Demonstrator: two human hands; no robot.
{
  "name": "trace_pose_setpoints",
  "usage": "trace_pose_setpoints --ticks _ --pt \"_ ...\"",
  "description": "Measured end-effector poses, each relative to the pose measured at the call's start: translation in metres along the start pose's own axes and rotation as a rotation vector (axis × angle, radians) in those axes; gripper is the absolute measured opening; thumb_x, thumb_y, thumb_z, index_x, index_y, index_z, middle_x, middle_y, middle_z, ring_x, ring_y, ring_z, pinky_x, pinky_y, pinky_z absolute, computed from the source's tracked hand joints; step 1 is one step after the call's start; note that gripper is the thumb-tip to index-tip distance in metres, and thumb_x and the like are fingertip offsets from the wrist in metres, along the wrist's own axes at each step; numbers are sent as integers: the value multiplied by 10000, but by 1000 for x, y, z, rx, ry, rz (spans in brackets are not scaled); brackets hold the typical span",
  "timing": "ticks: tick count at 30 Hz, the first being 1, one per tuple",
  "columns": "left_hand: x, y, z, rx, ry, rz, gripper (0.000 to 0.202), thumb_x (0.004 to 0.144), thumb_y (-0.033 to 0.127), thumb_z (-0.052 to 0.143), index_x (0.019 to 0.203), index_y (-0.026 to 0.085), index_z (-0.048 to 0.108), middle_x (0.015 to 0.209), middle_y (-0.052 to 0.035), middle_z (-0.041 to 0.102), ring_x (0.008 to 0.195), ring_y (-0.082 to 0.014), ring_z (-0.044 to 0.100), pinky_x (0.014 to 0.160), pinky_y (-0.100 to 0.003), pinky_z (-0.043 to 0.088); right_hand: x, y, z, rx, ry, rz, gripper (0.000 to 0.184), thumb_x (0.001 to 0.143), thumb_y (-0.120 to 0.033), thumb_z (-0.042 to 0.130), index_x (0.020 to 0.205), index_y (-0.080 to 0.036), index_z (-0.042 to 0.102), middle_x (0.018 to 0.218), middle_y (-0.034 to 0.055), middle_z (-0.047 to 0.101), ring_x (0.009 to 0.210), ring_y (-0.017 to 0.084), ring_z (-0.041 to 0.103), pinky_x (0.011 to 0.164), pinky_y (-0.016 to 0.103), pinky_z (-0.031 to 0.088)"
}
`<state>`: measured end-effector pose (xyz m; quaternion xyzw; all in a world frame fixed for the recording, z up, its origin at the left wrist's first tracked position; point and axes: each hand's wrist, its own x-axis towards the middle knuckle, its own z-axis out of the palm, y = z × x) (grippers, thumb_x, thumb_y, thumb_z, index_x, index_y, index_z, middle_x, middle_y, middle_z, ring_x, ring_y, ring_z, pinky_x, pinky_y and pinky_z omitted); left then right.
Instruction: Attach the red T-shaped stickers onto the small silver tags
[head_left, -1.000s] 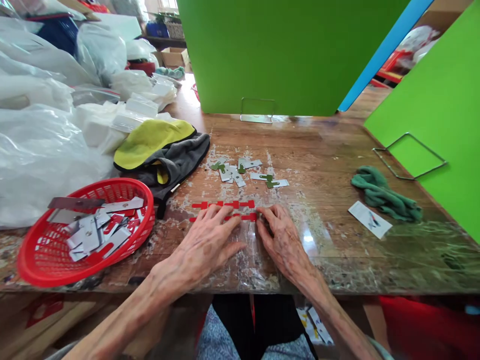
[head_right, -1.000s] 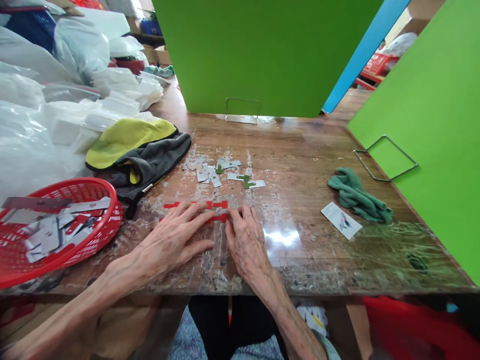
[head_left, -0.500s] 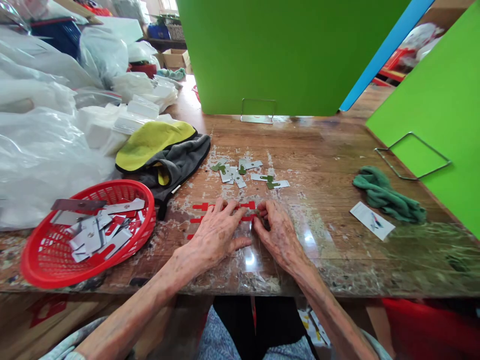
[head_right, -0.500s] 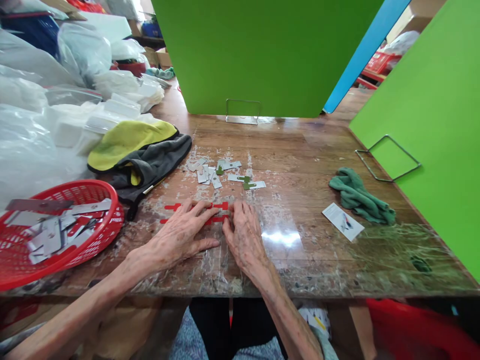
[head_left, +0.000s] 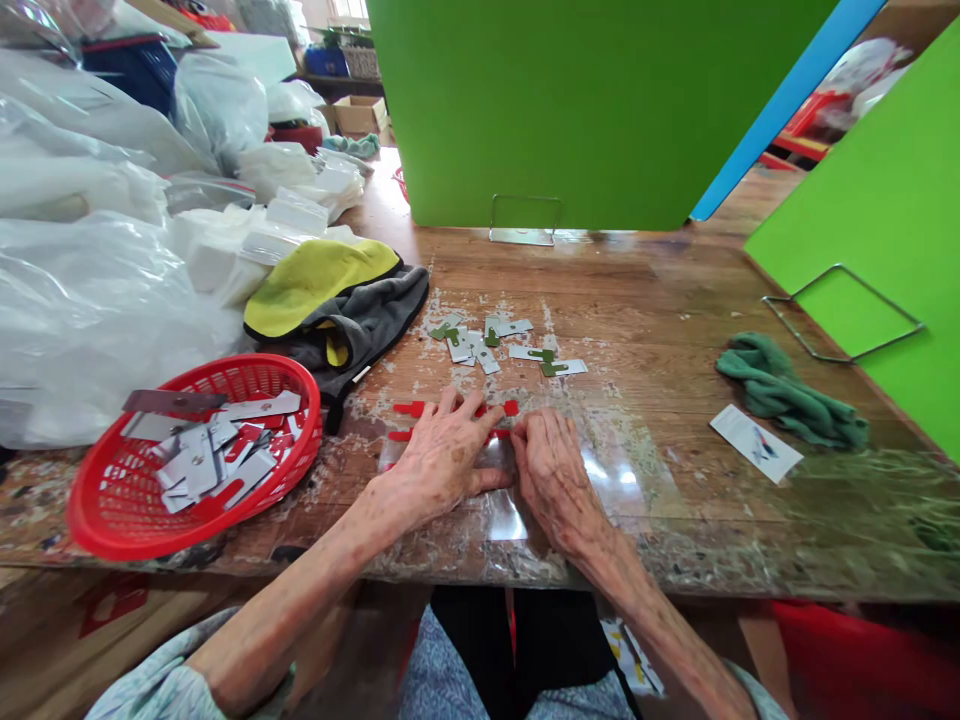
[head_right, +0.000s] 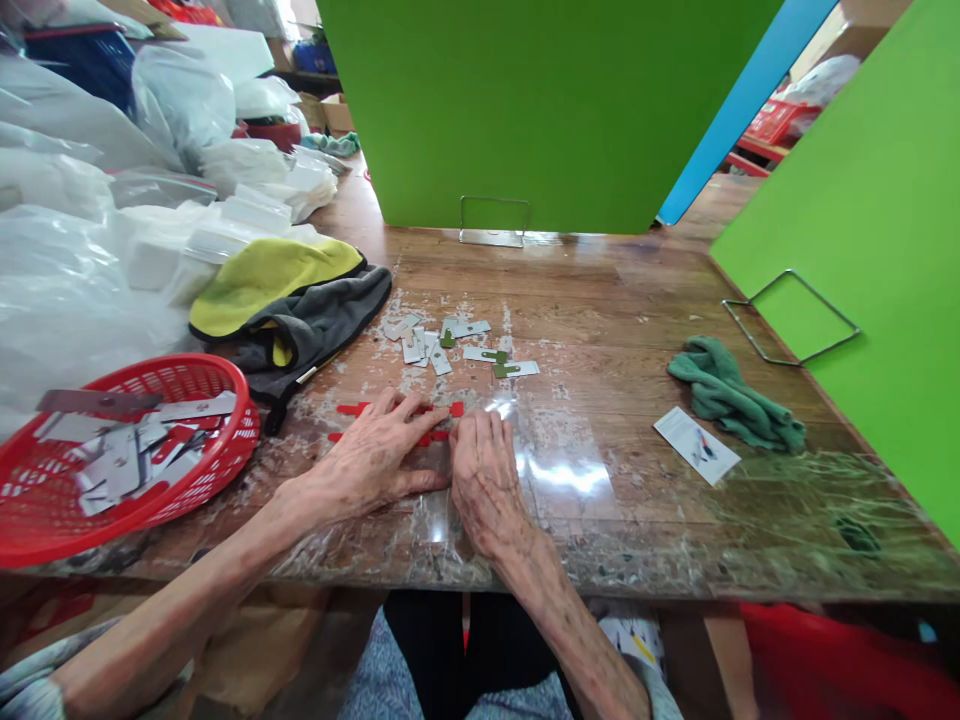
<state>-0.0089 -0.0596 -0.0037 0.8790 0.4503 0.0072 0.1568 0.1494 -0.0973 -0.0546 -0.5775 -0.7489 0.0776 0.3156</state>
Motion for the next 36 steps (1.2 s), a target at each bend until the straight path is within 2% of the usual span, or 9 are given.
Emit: trace_pose_setpoints --ticks 6,11,16,18,22,26,30,34,36 --pt "-2 3 -3 -41 5 -24 593 843 362 713 1382 180 545 1334 -152 557 1205 -369 447 995 -560 434 -12 -14 -25 143 47 -2 185 987 -170 378 843 -241 470 835 41 577 785 198 550 725 338 469" --pt "-16 10 -5 -441 243 -60 338 828 382 685 1120 216 653 1142 -95 633 1058 -287 536 935 -471 464 -13 -15 -54 459 -10 247 140 957 -264 471 820 -243 497 732 -21 547 641 151 503 601 284 419" --pt "-20 24 -12 -1075 17 -135 294 857 451 595 726 188 588 657 19 552 596 -128 467 540 -242 366 -17 -16 -56 746 -119 434 194 942 -388 516 830 -230 525 726 -33 524 644 136 505 577 274 400" --pt "-19 28 -13 -1151 20 -129 295 839 415 597 662 183 556 615 31 499 562 -109 407 514 -229 314 -19 -17 -53 848 -105 497 198 904 -417 570 934 -228 523 782 -32 553 646 131 544 587 273 434" --pt "-20 32 -13 -1198 19 -190 322 822 434 621 644 176 548 594 43 467 548 -95 356 513 -229 274 -20 -17 -50 900 -7 576 526 821 -443 689 1234 -259 420 1083 23 613 635 113 601 596 288 484" --pt "-20 36 -13 -1334 14 -204 330 789 454 668 662 171 555 631 33 497 603 -106 412 570 -227 336 -20 -20 -55 962 -169 581 341 815 -443 694 1045 -223 572 907 12 654 728 149 619 653 293 482" --pt "-17 39 -9 -1290 -8 -188 330 807 470 641 684 177 552 630 36 498 601 -109 425 567 -231 344 -21 -22 -57 1139 -213 627 288 831 -487 667 845 -207 601 744 -17 629 694 139 578 638 265 443" --pt "-7 37 -8 -1017 -34 -151 318 874 462 547 732 182 597 641 10 568 592 -136 496 563 -253 392 -23 -18 -57 1067 -66 616 292 835 -468 657 743 -198 596 680 -31 586 637 123 514 614 251 413" --pt "7 35 -11 -735 64 -184 298 923 421 491 821 182 636 681 -2 606 599 -151 540 577 -265 424 -25 -14 -59 927 47 590 261 858 -439 634 752 -203 605 680 -29 591 643 130 519 618 254 406"
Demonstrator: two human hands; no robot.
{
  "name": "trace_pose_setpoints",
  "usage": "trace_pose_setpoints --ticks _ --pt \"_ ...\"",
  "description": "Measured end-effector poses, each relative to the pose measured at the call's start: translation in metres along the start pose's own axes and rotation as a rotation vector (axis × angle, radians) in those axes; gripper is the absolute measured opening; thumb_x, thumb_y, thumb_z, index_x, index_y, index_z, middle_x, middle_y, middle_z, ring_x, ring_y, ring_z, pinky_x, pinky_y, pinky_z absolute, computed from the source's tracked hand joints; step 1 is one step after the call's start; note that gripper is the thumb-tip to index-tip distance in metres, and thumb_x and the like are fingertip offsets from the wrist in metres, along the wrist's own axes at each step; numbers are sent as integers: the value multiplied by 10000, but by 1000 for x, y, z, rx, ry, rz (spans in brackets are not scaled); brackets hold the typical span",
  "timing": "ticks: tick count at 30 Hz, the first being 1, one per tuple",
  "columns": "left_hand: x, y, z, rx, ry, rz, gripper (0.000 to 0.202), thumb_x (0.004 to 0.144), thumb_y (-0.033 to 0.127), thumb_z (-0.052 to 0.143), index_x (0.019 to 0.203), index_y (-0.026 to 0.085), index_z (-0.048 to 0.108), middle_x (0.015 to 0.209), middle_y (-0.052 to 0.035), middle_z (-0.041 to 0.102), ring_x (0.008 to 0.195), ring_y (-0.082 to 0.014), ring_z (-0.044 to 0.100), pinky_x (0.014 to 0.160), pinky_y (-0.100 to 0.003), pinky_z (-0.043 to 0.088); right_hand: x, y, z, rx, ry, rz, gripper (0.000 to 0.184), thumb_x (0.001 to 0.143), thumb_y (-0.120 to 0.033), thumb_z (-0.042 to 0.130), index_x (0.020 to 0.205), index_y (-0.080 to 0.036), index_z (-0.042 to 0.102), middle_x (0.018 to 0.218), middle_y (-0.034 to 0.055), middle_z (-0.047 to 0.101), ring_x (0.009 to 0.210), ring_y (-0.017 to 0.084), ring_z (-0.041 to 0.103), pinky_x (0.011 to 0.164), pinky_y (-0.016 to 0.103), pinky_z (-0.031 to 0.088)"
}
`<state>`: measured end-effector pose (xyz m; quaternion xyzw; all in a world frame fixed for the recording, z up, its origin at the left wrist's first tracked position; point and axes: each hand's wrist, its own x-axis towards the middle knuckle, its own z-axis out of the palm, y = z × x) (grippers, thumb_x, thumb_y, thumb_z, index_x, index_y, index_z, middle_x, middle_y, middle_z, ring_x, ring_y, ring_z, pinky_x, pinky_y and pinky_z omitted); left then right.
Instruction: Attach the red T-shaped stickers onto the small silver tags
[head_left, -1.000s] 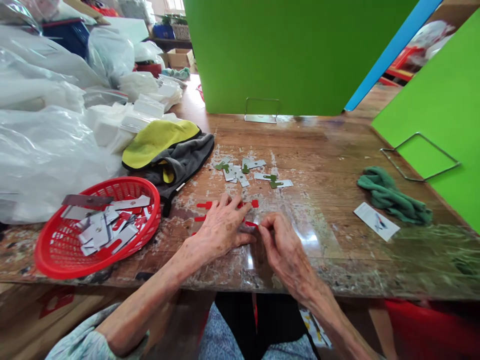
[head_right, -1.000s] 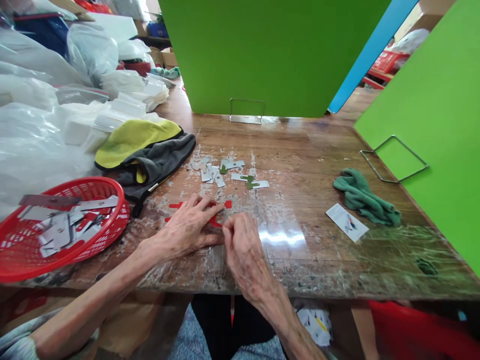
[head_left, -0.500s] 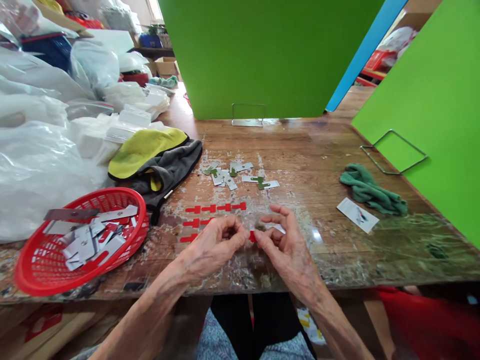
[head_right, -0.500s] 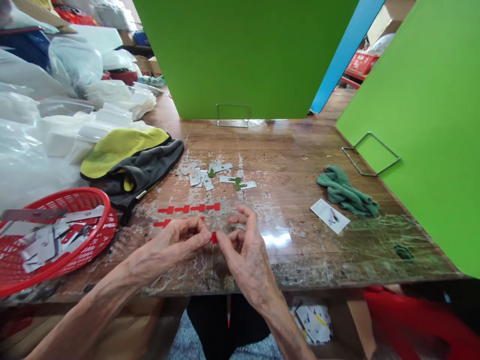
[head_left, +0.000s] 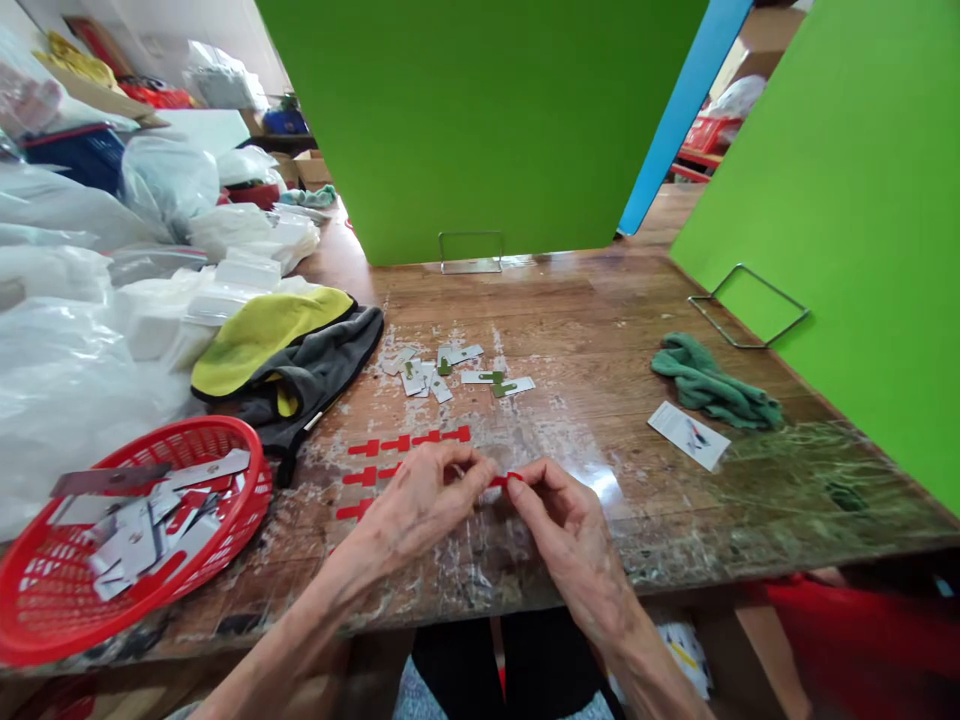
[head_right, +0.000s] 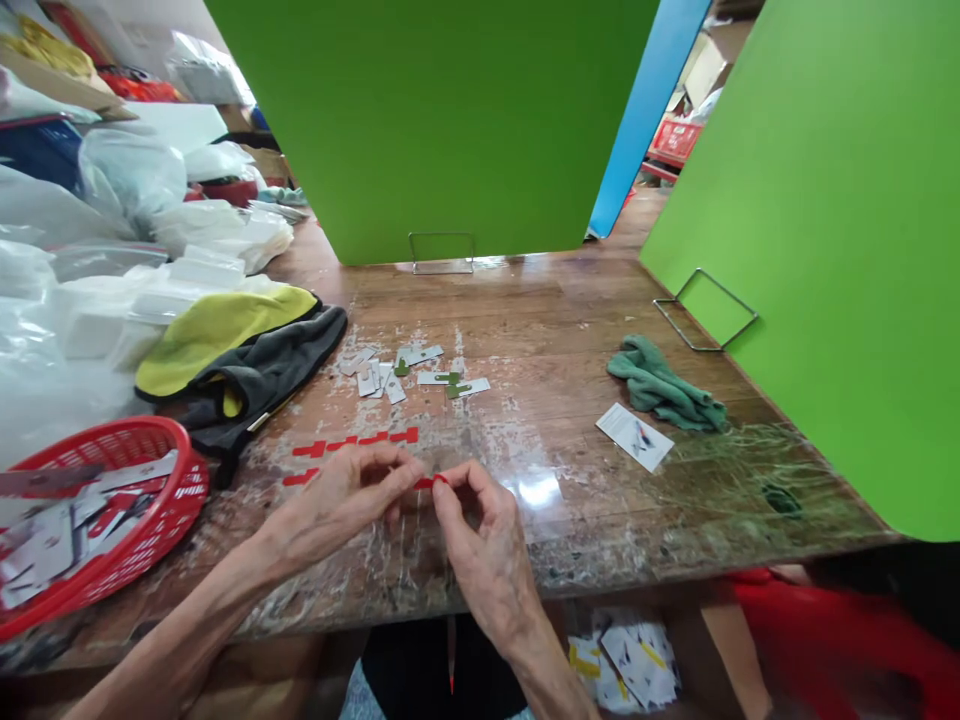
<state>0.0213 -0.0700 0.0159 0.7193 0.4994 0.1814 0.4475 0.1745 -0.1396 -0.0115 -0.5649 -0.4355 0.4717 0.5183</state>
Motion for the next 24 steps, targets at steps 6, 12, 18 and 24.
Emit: trace_pose_setpoints --ticks 6,12,18,24 --pt "85 11 9 491 218 131 152 921 177 502 902 162 652 977 -97 650 907 -229 627 847 -359 490 -3 4 -20 -80 163 -95 236 899 -412 587 772 -214 608 700 -27 599 654 132 546 622 239 419" --pt "134 9 30 594 117 261 145 826 99 615 950 170 630 1140 -135 594 1100 -295 569 937 -422 478 -7 11 -35 -61 179 -32 262 870 -430 610 733 -207 608 660 -20 590 612 130 534 576 232 415" --pt "139 12 26 555 53 282 85 847 131 658 921 154 623 1014 -60 642 1008 -229 598 926 -421 478 -5 9 -36 -8 189 -15 269 822 -448 662 739 -198 612 690 -13 595 650 134 544 614 233 438" --pt "128 27 12 324 105 179 220 820 137 618 642 187 500 647 26 530 676 -158 554 674 -299 447 -7 11 -35 33 206 5 290 841 -480 675 776 -203 619 705 -23 579 661 126 519 612 223 434"
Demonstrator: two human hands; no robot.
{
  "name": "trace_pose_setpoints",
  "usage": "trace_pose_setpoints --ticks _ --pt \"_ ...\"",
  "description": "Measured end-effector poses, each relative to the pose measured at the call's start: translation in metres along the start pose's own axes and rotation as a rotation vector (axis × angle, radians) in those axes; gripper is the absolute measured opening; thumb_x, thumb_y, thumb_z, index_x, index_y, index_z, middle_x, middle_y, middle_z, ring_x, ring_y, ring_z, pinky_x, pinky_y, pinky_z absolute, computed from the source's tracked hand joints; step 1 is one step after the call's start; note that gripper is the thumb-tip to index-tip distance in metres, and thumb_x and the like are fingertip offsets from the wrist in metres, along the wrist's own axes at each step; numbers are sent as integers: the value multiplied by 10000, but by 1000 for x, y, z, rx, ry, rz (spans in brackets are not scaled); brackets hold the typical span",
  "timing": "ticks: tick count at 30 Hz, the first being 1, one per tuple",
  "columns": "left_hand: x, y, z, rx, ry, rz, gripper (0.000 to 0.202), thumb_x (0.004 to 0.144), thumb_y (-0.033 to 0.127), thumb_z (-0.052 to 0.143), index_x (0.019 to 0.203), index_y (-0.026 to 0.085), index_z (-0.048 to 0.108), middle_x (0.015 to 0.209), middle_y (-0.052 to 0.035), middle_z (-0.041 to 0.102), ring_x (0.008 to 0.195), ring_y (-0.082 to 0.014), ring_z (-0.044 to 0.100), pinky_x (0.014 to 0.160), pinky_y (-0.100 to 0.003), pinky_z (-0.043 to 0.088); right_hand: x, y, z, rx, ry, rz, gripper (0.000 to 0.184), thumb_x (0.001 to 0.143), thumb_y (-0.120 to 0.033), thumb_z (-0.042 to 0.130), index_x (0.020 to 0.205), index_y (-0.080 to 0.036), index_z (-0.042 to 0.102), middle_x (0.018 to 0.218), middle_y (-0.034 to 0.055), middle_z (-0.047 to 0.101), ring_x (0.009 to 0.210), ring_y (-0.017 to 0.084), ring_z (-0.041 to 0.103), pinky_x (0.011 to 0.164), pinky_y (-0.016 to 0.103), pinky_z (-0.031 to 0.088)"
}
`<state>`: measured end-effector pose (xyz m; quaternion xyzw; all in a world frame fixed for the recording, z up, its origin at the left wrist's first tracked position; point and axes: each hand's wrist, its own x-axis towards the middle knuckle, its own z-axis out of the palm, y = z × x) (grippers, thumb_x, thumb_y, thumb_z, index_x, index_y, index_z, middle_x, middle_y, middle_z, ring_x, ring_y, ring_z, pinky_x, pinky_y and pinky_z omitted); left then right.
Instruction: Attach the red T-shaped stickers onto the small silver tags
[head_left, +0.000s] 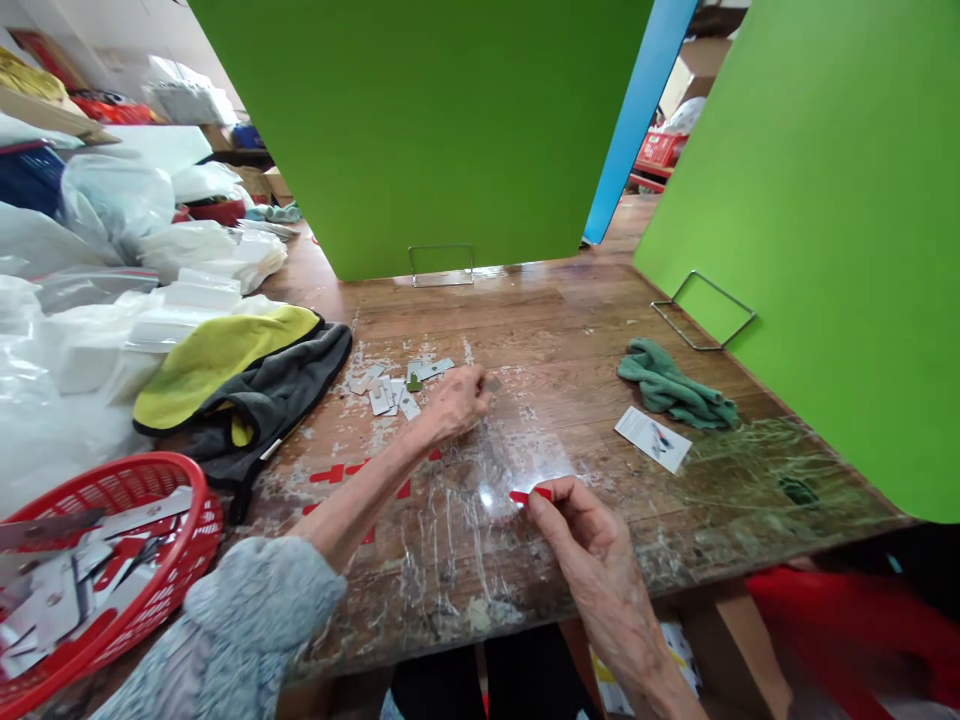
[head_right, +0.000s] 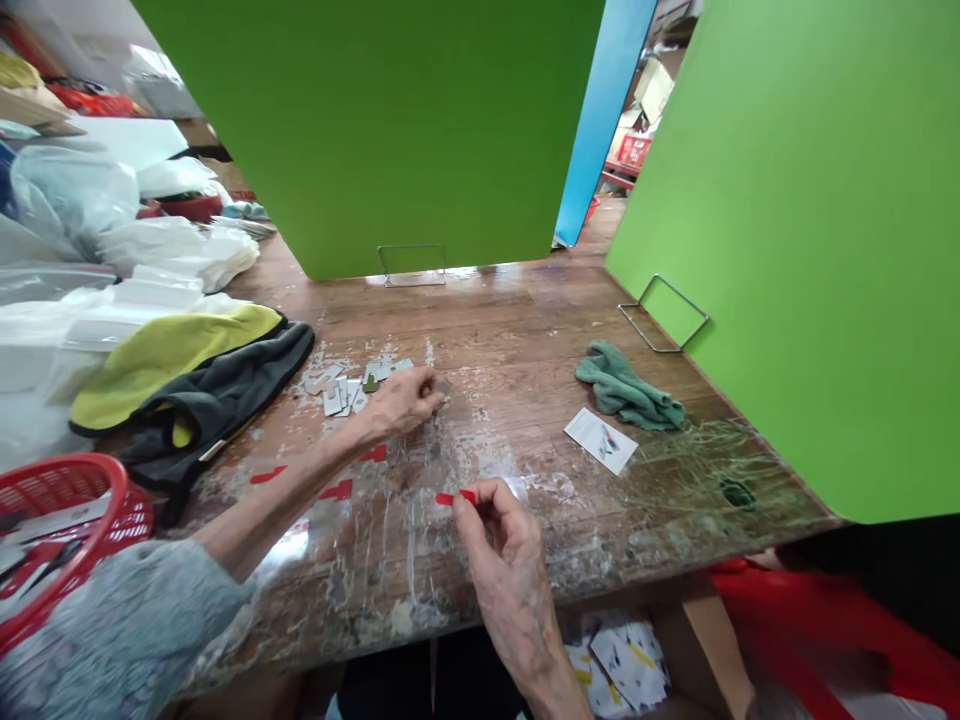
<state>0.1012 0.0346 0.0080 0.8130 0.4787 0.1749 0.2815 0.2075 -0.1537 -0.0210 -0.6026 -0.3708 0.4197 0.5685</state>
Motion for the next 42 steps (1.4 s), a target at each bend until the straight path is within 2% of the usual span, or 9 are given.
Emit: trace_pose_setpoints --ticks 2,4,6,9,13,20,25,37,42 --pt "-21 3 -11 -104 30 -36 186 841 184 568 672 198 491 628 32 526 629 -143 541 622 -272 427 -3 -2 -1 1 13 -4 288 849 -489 675 803 -207 634 712 -22 589 663 127 520 604 221 431" --pt "-54 5 -19 -245 30 -81 118 865 252 529 764 191 527 646 29 572 587 -127 548 581 -248 430 -7 -6 -1 -7 4 -23 268 866 -478 669 828 -212 654 738 -16 612 683 128 540 626 222 445" --pt "-94 7 -20 -543 48 -184 154 848 335 571 828 183 554 667 24 611 565 -111 553 565 -227 436 -13 -10 1 -20 -23 -50 229 882 -445 663 856 -218 676 792 -5 639 728 133 574 674 226 467" --pt "-146 9 -6 -964 81 -379 257 781 407 681 825 172 587 576 27 616 527 -91 521 535 -193 394 -24 -12 8 -40 -43 -88 161 888 -381 667 856 -226 693 913 14 660 838 143 620 750 230 492" --pt "-184 11 16 -1214 97 -517 310 764 398 737 917 159 612 578 -1 683 522 -83 519 542 -185 385 -40 -6 19 -58 -38 -135 130 894 -313 654 796 -230 670 1000 23 645 939 154 640 806 237 512" --pt "-200 9 27 -1371 72 -507 252 793 276 721 986 141 635 655 -15 729 598 -92 579 614 -201 442 -53 13 21 -206 -90 -169 136 941 -290 617 821 -233 647 1082 33 600 957 165 636 817 288 503" --pt "-206 7 31 -1409 78 -486 206 799 205 691 990 144 644 679 2 728 623 -86 594 630 -196 449 -57 13 26 -201 -96 -166 140 947 -280 601 823 -232 641 1073 36 597 938 168 640 797 304 525" --pt "-208 8 37 -1418 122 -484 196 772 208 711 947 146 647 661 14 711 587 -80 600 614 -187 479 -62 13 35 -189 -27 -109 154 916 -300 620 793 -211 641 1056 55 605 848 173 650 725 327 563" --pt "-210 7 38 -1421 142 -492 171 754 191 715 911 154 659 651 27 693 572 -77 597 602 -186 483 -63 13 37 -184 -49 -86 169 920 -324 616 799 -209 644 1059 61 594 867 183 645 750 349 585"
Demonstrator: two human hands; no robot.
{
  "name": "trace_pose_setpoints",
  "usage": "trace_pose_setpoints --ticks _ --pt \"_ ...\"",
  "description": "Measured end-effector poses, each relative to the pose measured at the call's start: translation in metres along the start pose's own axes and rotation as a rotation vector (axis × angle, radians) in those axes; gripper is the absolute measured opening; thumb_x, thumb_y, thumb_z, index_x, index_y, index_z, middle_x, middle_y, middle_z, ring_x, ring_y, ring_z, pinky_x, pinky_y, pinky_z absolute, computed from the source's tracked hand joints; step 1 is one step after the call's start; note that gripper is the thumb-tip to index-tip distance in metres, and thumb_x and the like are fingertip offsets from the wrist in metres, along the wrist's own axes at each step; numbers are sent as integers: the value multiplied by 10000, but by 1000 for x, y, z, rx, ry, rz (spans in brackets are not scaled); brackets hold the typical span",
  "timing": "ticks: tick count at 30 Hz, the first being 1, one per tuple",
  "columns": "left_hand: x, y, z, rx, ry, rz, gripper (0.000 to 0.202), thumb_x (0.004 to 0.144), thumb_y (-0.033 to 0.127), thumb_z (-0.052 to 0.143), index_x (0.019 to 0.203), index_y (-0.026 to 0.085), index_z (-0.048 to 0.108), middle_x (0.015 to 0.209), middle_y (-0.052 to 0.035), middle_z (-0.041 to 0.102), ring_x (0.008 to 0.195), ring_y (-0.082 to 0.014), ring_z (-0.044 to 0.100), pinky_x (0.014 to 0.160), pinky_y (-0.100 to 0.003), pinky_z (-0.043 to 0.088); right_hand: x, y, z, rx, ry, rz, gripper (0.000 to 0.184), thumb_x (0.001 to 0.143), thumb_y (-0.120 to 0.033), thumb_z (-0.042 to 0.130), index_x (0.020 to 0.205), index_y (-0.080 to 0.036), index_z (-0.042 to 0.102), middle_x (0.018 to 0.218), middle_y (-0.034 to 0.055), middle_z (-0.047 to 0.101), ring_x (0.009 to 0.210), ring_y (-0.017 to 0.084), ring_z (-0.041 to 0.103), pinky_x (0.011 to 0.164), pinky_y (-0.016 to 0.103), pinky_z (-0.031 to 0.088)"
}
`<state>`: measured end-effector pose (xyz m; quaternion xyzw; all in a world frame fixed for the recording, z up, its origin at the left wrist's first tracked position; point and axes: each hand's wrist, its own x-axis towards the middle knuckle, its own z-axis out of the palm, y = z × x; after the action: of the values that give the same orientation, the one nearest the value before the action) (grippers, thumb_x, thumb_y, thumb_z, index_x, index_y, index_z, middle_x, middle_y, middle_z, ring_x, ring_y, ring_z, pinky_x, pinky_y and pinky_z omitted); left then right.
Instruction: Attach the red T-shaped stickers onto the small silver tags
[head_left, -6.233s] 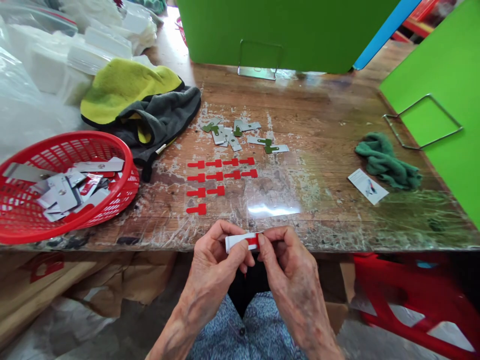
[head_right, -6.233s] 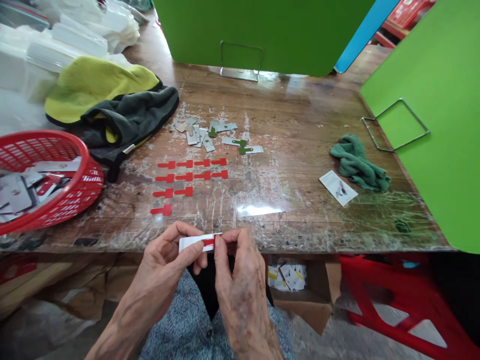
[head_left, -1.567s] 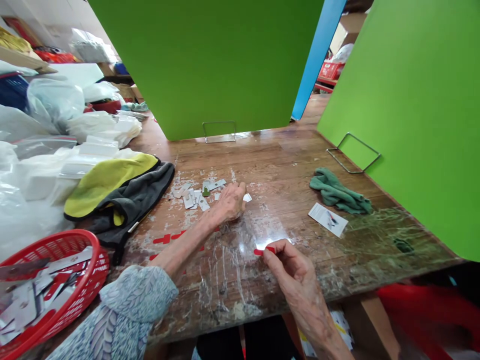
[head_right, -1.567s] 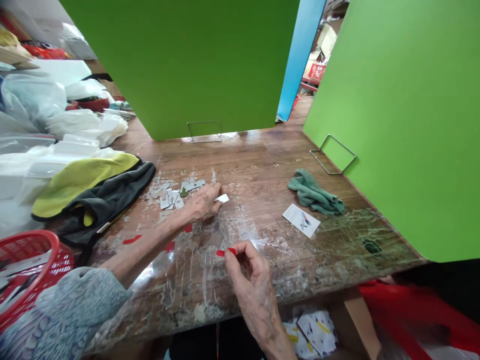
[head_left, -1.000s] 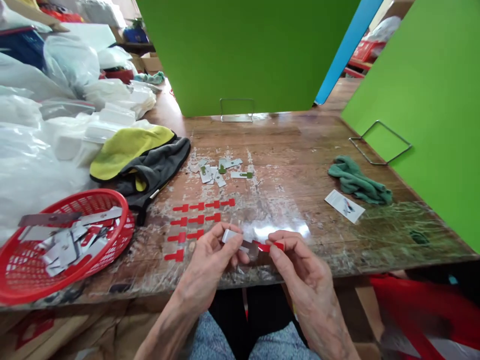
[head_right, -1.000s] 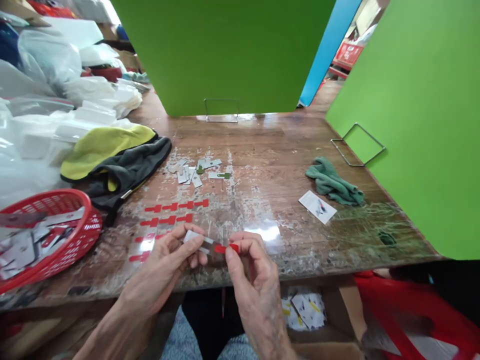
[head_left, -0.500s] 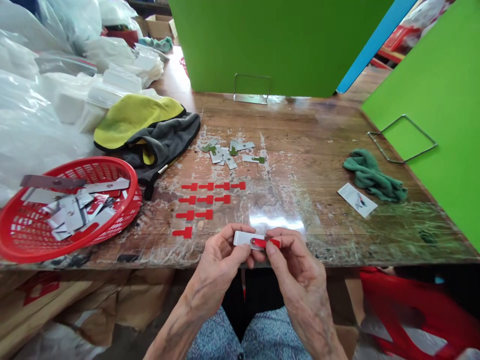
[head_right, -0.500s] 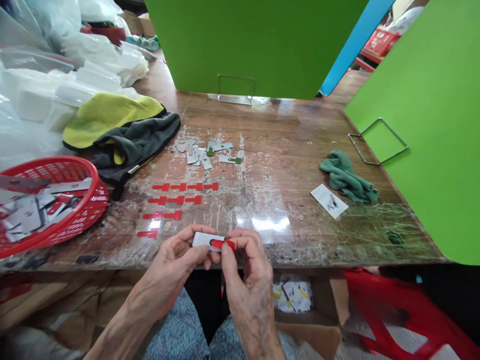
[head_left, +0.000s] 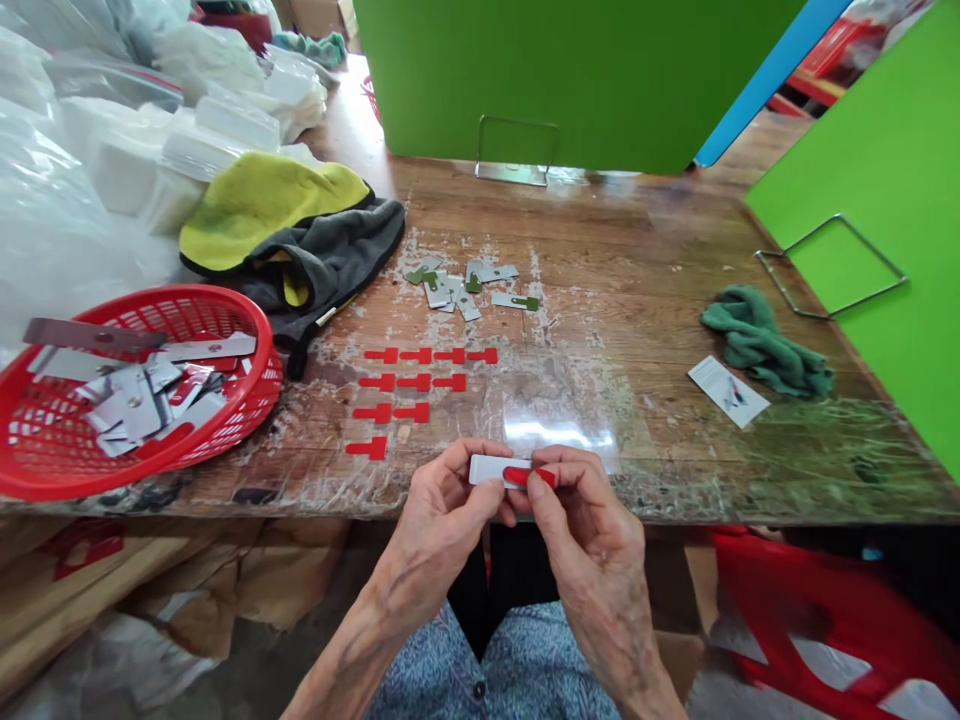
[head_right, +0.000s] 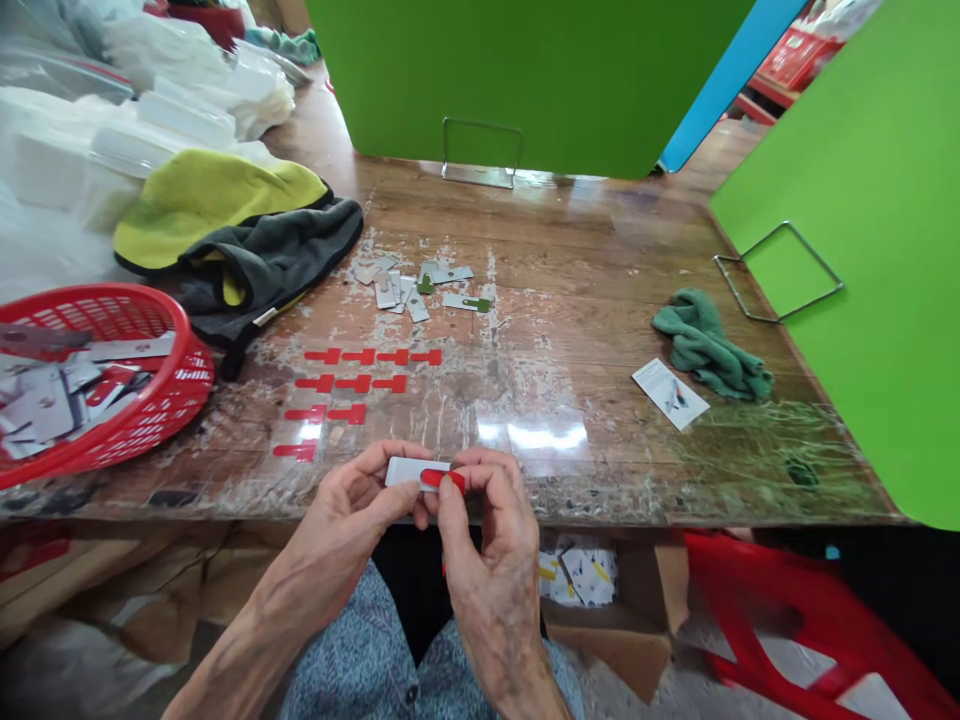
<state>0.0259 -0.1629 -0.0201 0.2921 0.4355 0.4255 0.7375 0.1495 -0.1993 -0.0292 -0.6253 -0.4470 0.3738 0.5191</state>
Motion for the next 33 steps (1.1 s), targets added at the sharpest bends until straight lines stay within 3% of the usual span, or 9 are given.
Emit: trace_pose_setpoints --ticks 27,33 --pt "-2 2 -2 61 37 3 164 722 225 697 878 183 675 627 25 658 588 -120 608 630 -248 522 0 1 4 -9 -22 -13 141 930 -285 598 805 -225 624 1039 46 584 891 194 645 761 369 573" --pt "-2 2 1 49 64 25 165 755 284 746 837 173 656 635 34 660 558 -84 585 573 -194 488 -2 0 4 -124 -12 -117 138 946 -234 565 816 -233 610 1001 40 604 909 185 642 755 339 555"
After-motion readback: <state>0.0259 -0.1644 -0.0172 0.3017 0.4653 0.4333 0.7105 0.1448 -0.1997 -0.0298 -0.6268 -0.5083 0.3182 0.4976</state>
